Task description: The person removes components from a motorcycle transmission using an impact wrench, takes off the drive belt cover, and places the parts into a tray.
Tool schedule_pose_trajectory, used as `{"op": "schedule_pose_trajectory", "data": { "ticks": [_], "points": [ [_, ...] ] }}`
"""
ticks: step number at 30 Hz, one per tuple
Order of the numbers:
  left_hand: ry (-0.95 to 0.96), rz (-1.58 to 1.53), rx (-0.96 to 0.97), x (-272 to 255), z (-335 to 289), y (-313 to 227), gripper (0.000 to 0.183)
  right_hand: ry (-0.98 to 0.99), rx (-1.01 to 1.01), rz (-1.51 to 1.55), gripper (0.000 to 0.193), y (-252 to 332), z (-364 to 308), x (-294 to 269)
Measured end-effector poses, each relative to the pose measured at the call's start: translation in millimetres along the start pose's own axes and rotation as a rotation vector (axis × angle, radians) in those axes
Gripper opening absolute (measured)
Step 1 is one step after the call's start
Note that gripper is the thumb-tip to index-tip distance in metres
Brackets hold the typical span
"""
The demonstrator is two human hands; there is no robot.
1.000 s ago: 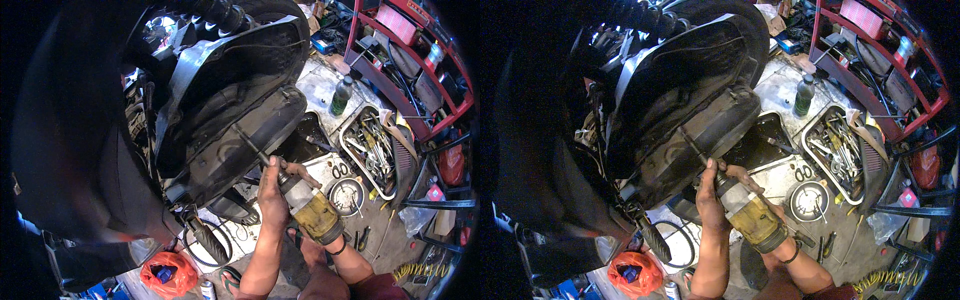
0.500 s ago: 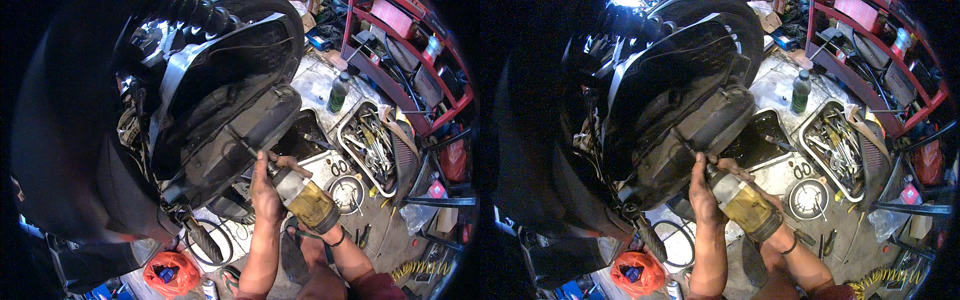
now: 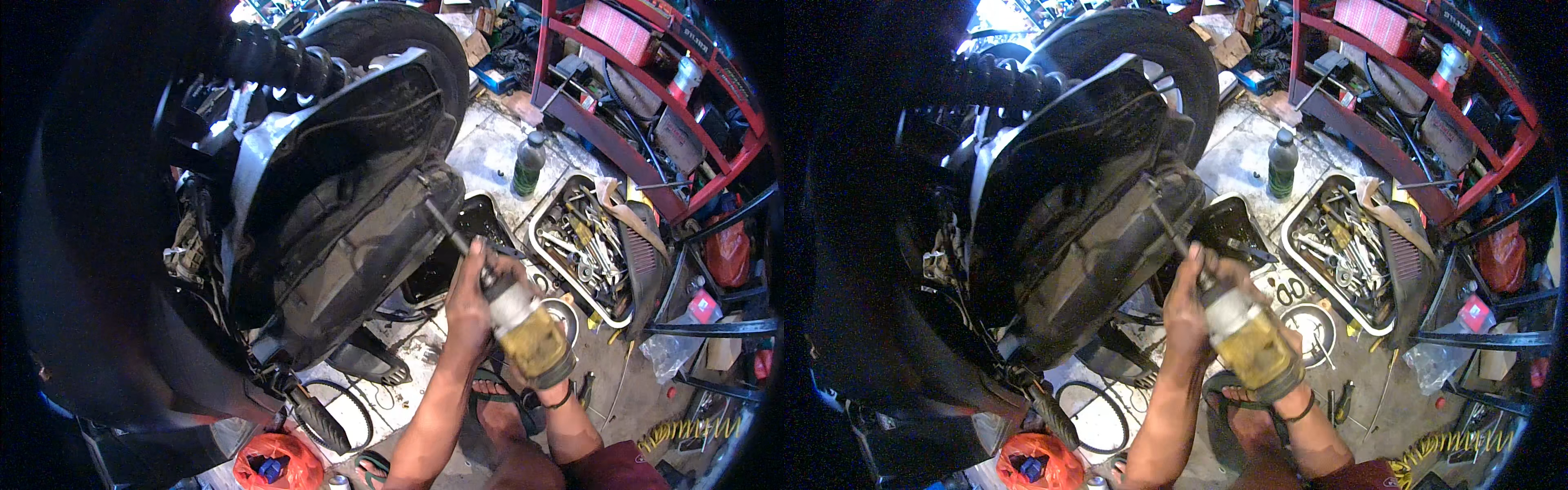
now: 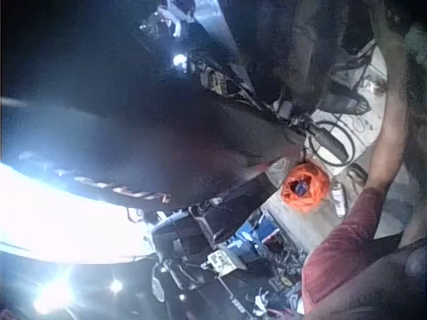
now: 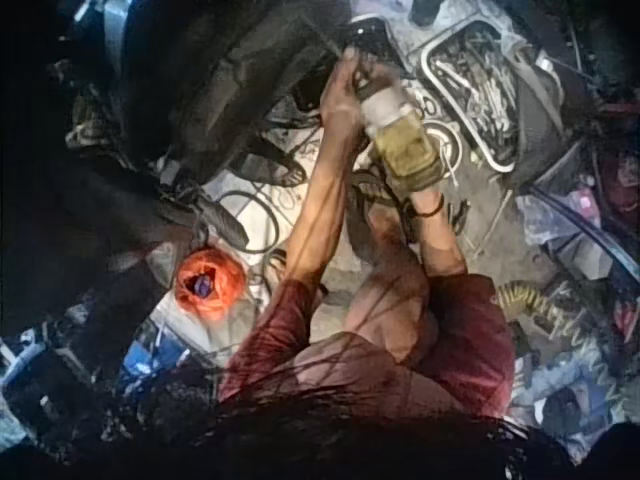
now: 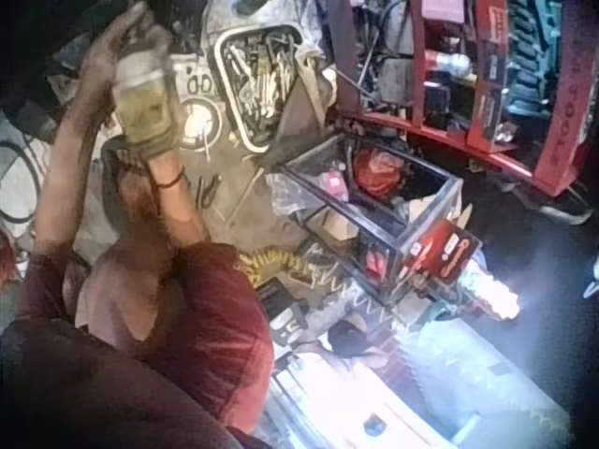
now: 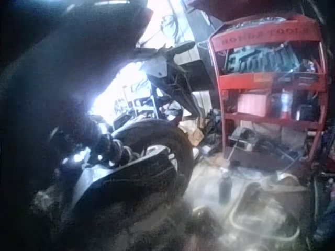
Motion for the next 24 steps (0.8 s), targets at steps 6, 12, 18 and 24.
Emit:
{"op": "schedule_pose_trajectory", "data": {
  "ticks": [6,12,18,24],
  "points": [
    [-0.035,-0.229,-0.120,13,41,11,0.036,-0.043,-0.235,-0.840,0.039,15,17,-25],
    [-0.082,-0.118,-0.047,17,48,12,0.033,-0.041,-0.293,-0.881,0.028,27,26,-28],
    [-0.226,0.091,0.088,8,59,10,0.046,0.017,0.051,-0.484,0.020,-8,42,-32],
    [-0.128,-0.042,0.023,6,60,16,0.047,-0.117,-0.283,-0.595,0.028,18,43,-34]
  ]
}}
Point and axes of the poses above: each hand's wrist, its own z-axis towards the middle knuckle, its own x-axis out of the palm, y = z × x, the point moved 7 cm from there along z, towards the middle knuckle, and after that the axes turned 2 degrees about y, right-handed, at the moved point
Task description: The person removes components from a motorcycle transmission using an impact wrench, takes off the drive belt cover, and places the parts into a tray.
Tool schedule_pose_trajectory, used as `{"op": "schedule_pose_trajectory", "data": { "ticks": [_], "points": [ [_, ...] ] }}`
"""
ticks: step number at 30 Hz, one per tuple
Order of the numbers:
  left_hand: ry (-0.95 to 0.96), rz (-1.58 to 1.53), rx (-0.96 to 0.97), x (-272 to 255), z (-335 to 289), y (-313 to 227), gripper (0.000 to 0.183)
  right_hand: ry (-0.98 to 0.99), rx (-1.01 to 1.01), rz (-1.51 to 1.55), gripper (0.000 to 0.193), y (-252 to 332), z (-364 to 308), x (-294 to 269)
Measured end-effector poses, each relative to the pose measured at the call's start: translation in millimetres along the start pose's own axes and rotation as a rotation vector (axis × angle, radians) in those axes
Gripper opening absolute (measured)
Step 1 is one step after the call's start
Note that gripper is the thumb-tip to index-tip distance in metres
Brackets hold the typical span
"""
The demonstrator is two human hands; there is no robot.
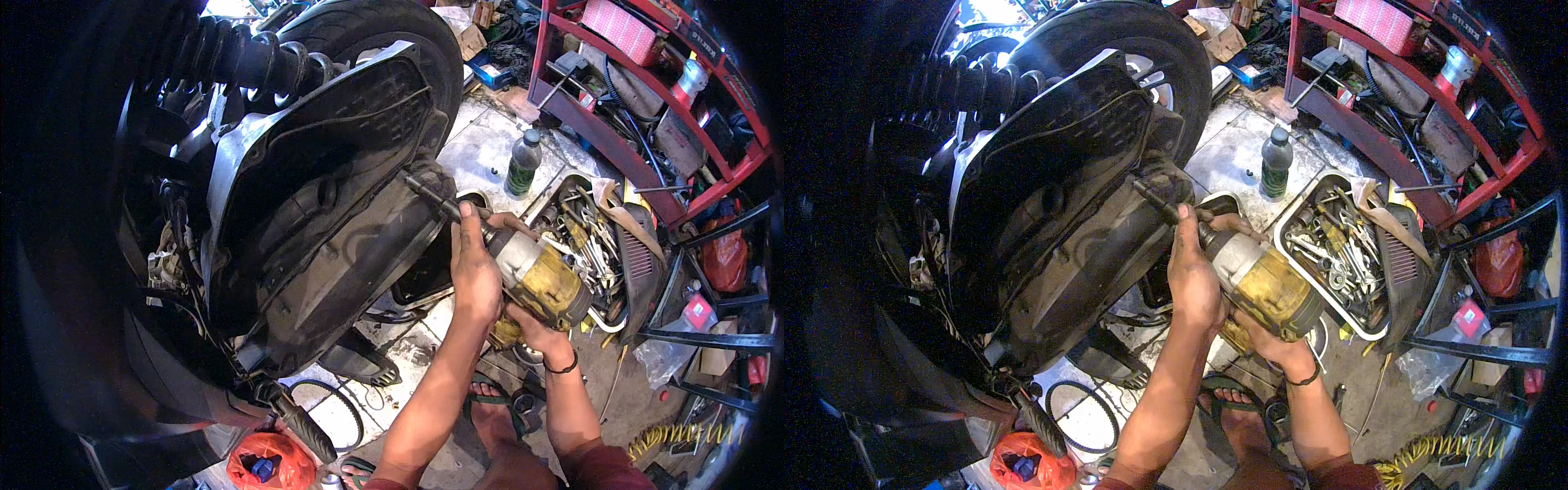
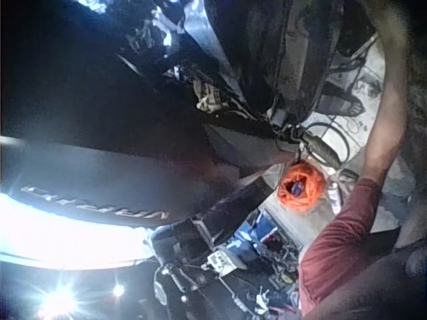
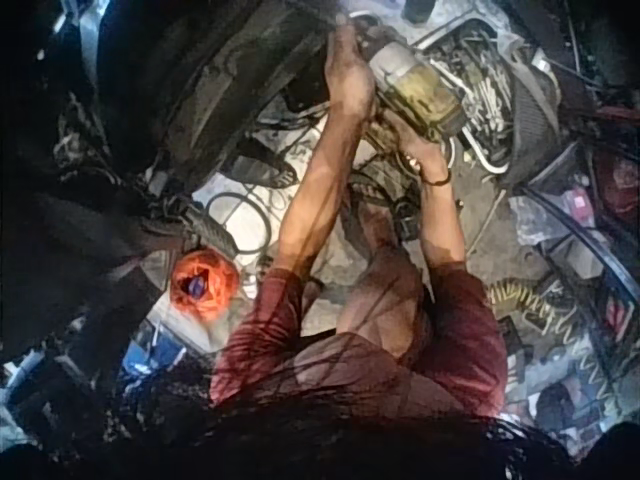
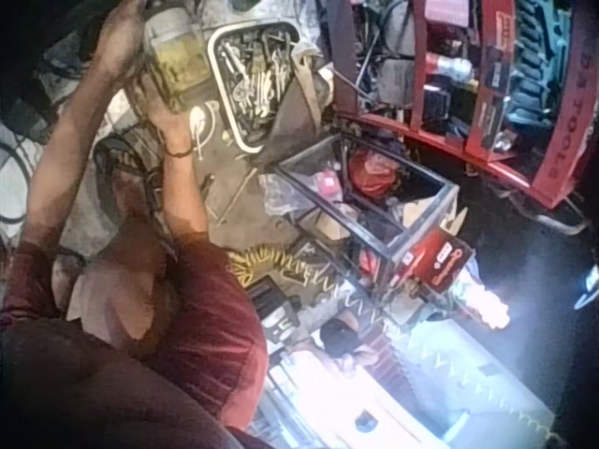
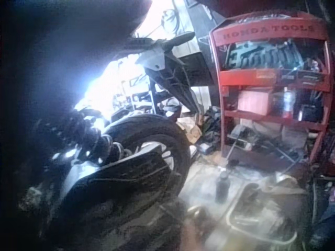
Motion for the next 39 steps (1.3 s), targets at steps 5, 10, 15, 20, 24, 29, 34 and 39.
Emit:
{"op": "schedule_pose_trajectory", "data": {
  "ticks": [5,10,15,20,24,29,34,39],
  "points": [
    [-0.085,-0.007,0.000,5,-2,-7,0.042,0.075,-0.086,-0.136,0.036,1,2,2],
    [-0.144,-0.012,0.045,-5,5,-4,0.043,-0.031,-0.230,-0.227,0.031,20,11,-8],
    [0.111,-0.087,0.024,10,-3,-5,0.037,-0.010,-0.259,-0.086,0.033,30,2,-11],
    [0.029,0.228,-0.144,27,-10,53,0.044,-0.159,0.339,0.431,0.027,-60,-49,-5],
    [0.010,0.423,-0.148,0,4,67,0.053,-0.171,0.564,0.663,0.007,-66,-41,7],
    [0.001,0.579,-0.102,-12,17,70,0.058,-0.146,0.590,0.735,0.011,-82,-36,14],
    [-0.030,0.561,-0.062,-12,23,66,0.063,-0.088,0.732,0.864,0.007,-86,-20,12],
    [-0.029,0.525,-0.039,-13,31,71,0.074,-0.088,0.767,0.846,0.010,-73,-12,8]
  ]
}}
Point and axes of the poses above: each hand's wrist, its own z-axis towards the middle knuckle, its own x-axis out of the palm, y = z × x, the point moved 7 cm from there along z, towards the middle knuckle, and after that the axes turned 2 degrees about y, right-handed, at the moved point
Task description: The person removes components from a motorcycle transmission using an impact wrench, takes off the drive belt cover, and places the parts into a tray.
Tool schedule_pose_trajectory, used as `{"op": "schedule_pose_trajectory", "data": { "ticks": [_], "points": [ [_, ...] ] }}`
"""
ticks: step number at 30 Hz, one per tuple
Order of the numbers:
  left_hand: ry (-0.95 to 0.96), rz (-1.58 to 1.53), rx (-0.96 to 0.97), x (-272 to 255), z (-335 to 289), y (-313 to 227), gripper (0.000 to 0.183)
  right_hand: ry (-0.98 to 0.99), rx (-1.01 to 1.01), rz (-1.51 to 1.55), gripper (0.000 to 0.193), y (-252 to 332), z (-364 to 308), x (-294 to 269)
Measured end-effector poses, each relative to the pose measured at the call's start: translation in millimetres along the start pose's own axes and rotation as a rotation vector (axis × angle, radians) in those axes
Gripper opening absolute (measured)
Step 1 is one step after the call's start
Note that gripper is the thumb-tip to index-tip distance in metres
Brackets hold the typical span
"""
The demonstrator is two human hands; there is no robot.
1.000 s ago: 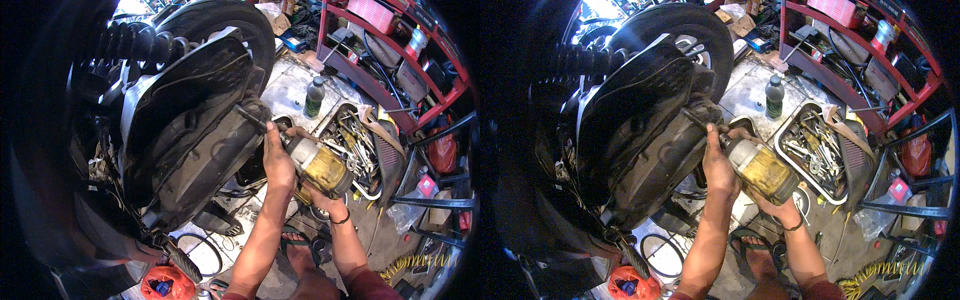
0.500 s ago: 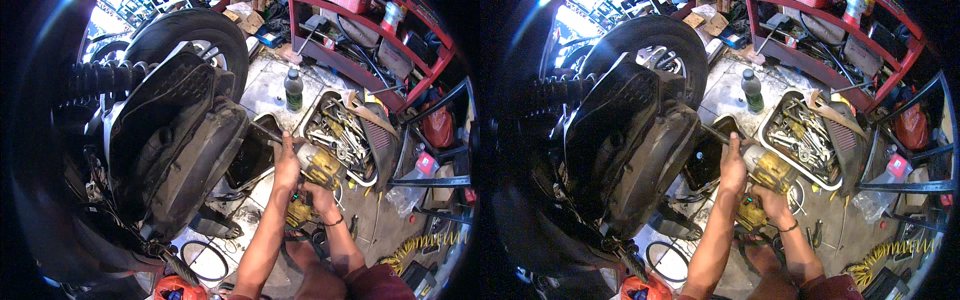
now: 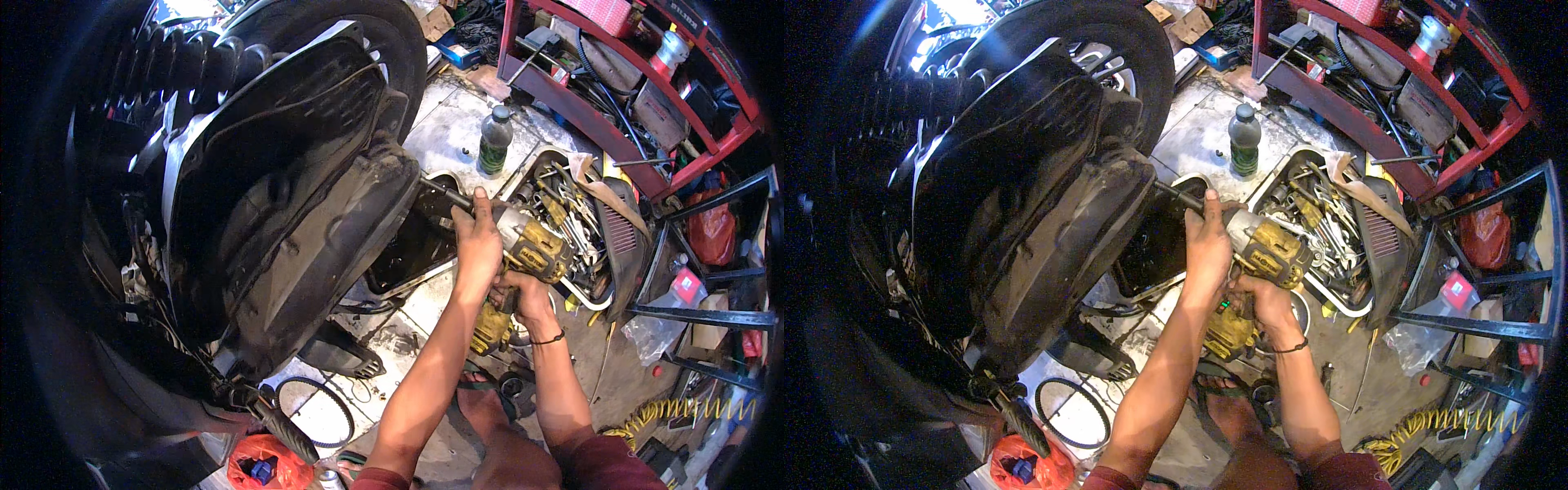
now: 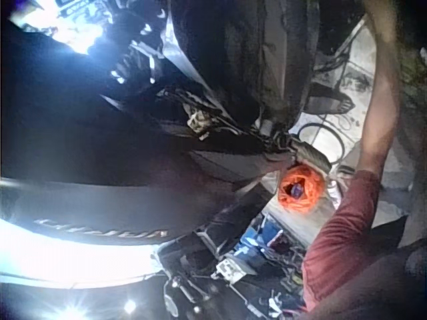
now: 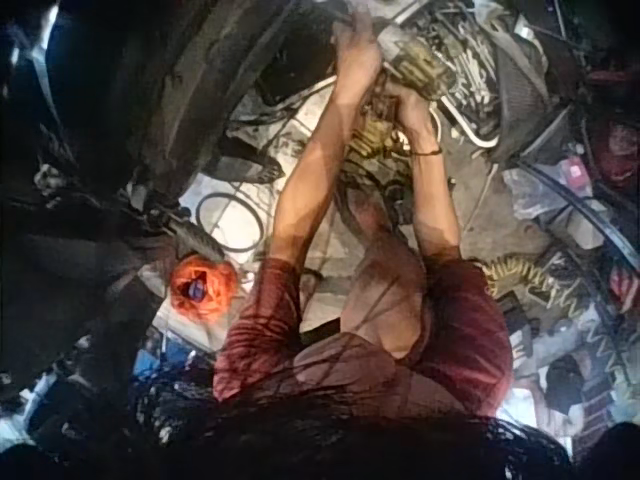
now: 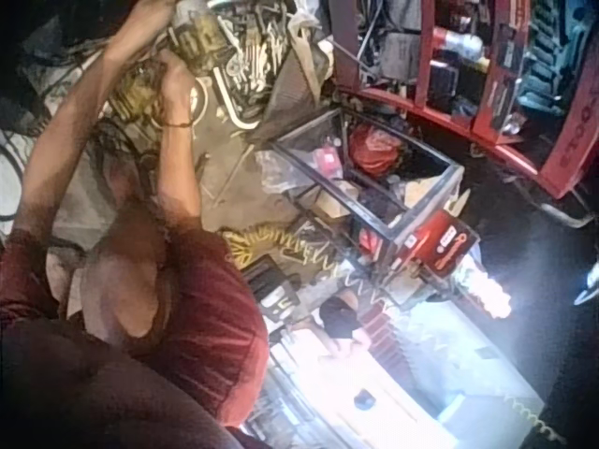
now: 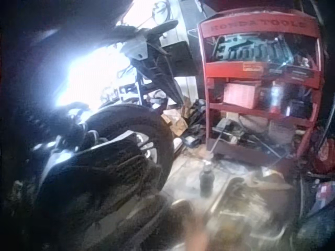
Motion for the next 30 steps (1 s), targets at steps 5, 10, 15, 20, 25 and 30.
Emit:
{"op": "schedule_pose_trajectory", "data": {
  "ticks": [5,10,15,20,25,30],
  "points": [
    [-0.043,0.046,-0.032,-7,8,6,0.082,0.116,-0.005,0.051,0.013,1,5,11],
    [-0.033,0.048,-0.053,-19,13,5,0.080,0.139,0.020,0.063,0.009,-15,18,16],
    [0.039,0.112,0.114,-3,12,-4,0.059,0.029,-0.058,-0.117,0.012,-28,36,-26],
    [-0.016,-0.129,0.053,-38,29,4,0.062,-0.043,-0.243,-0.367,0.016,16,8,20],
    [0.238,-0.700,0.015,-15,26,15,0.018,-0.085,-0.202,-0.260,0.020,3,-11,1],
    [0.111,-0.544,0.016,-23,-8,31,0.029,0.004,-0.187,0.082,0.015,-45,-26,-1]
  ]
}}
Point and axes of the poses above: each hand's wrist, its own z-axis towards the middle knuckle, its own x-axis out of the palm, y = z × x, the point moved 7 cm from there along z, towards the middle knuckle, and after that the axes turned 2 degrees about y, right-handed, at the moved point
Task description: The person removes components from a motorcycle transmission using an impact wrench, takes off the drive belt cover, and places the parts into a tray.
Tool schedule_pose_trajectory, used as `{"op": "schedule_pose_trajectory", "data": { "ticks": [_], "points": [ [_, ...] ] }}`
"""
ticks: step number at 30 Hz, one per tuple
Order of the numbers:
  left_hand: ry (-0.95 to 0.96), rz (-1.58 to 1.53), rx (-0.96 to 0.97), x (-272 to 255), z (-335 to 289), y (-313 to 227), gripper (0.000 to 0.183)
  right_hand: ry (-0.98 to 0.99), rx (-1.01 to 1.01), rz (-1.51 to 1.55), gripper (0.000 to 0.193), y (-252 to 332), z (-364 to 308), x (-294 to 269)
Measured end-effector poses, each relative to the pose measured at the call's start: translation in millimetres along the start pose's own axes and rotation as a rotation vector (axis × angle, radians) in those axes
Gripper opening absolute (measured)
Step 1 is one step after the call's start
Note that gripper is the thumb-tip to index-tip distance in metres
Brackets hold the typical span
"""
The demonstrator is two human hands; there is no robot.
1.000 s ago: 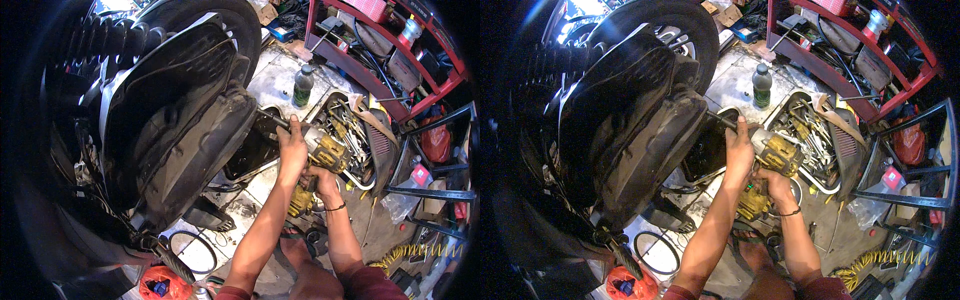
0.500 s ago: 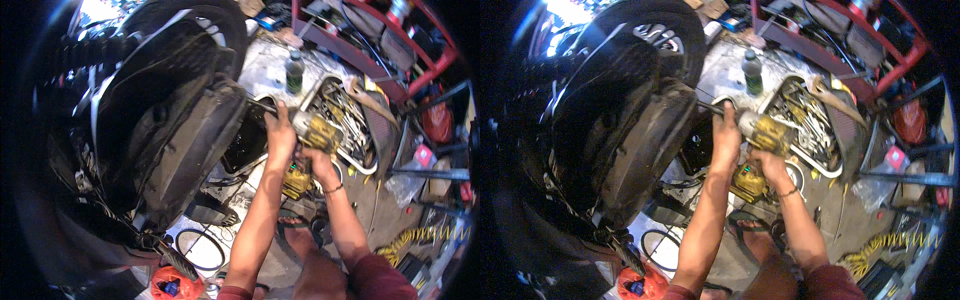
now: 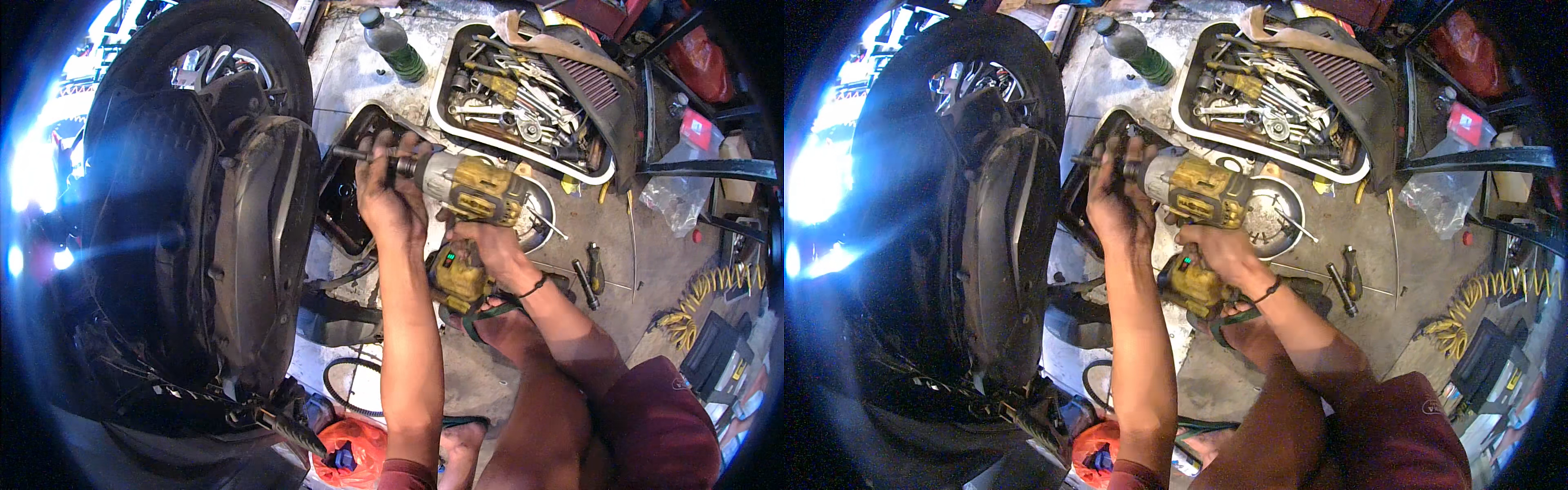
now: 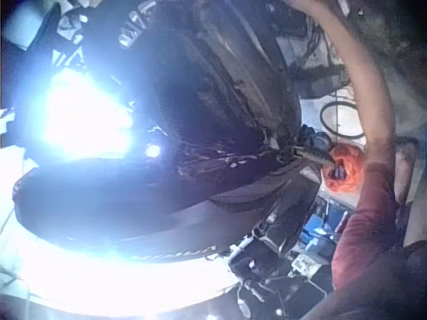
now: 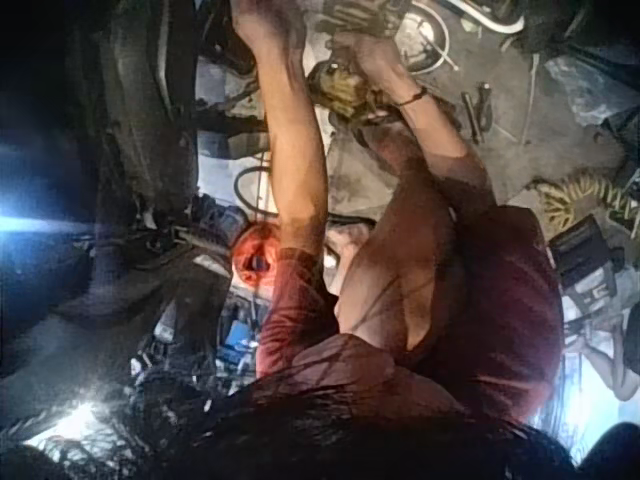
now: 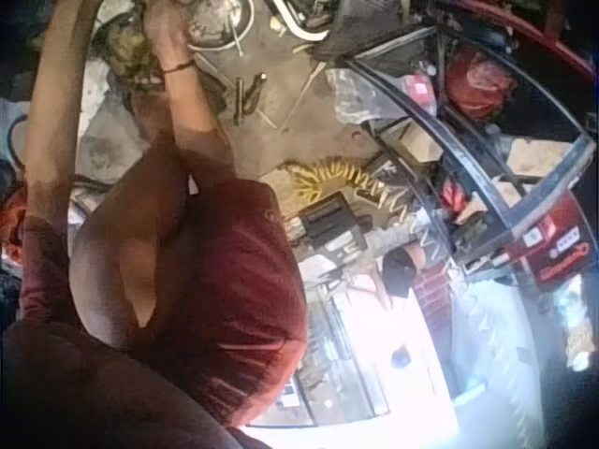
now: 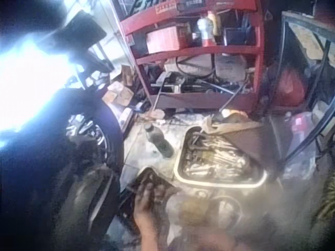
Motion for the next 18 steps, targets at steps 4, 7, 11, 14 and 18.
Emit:
{"op": "schedule_pose_trajectory", "data": {
  "ticks": [4,7,11,14,18],
  "points": [
    [-0.200,-0.086,0.025,-61,5,-14,0.041,0.053,0.148,-0.096,0.011,-42,0,17],
    [-0.230,-0.057,0.056,-73,3,-31,0.039,0.068,-0.028,-0.348,0.011,-33,-1,29],
    [-0.232,-0.090,0.044,-79,6,-37,0.032,0.060,-0.016,-0.238,0.010,-34,7,40],
    [-0.289,-0.108,0.035,-84,8,-37,0.023,0.070,0.018,-0.149,0.009,-35,12,42],
    [-0.333,-0.142,0.018,-97,10,-34,0.025,0.091,0.134,-0.134,0.009,-50,14,38]
  ]
}}
Point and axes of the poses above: each hand's wrist, its own z-axis towards the middle knuckle, its own x-axis out of the palm, y = z × x, the point moved 7 cm from there along z, towards the middle knuckle, and after that the axes turned 2 degrees about y, right-handed, at the moved point
